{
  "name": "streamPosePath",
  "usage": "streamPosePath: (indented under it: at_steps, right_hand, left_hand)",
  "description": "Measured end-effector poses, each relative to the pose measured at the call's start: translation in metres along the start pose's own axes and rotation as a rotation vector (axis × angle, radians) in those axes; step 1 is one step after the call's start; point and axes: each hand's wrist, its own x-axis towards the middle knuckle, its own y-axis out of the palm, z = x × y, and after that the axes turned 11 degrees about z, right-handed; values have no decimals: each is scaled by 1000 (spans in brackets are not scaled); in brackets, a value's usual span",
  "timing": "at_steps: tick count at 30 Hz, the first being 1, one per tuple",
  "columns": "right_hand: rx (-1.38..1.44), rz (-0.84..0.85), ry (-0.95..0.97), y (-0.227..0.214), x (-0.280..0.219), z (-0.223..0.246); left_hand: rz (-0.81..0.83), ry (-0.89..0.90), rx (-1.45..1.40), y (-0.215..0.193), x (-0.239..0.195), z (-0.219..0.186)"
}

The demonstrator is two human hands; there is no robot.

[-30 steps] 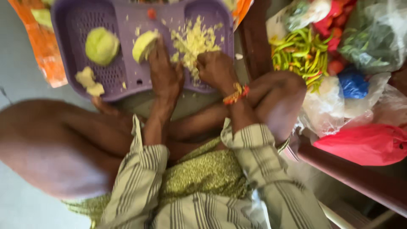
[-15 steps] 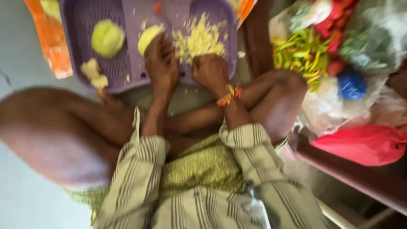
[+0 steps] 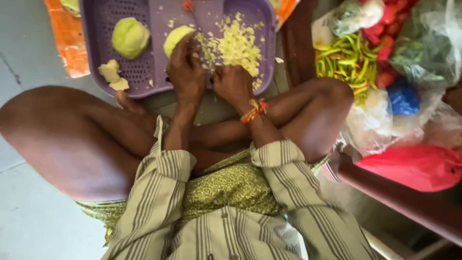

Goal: The person sits cross-legged on the floor and uses a knife to chop cabbage into small pieces on a purple plastic tray. They hold the cabbage with one hand and slice it with the other, accumulating a pile of chopped cabbage on the tray.

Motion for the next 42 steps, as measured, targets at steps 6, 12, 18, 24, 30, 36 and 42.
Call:
streamPosePath:
  at_steps: [6,12,18,24,30,36,42]
  right_hand:
    - [173,-3,-98,-60,-2,-9]
    - [235,-117,-316,-123,15,-20]
    - [300,-50,-297,-130,20,-30]
    - [255,-75,-284,-120,24,-49]
    - [230,-116,-299,-114,23,-59]
    - [111,-96,-205,-101,26,-71]
    - [131,-77,-165,-112,27,-68]
  left_hand:
    - [-6,85,148,-9,4,-24]
    - [190,738,883,-26,74,-65]
    - [996,376,1121,-3,136,-74]
    - [1061,635,965,25,130,-74]
    - [950,851,956,25,120,-97]
    - [808,895,709,-1,118,-121]
    - [616,545,671,-10,47,-101]
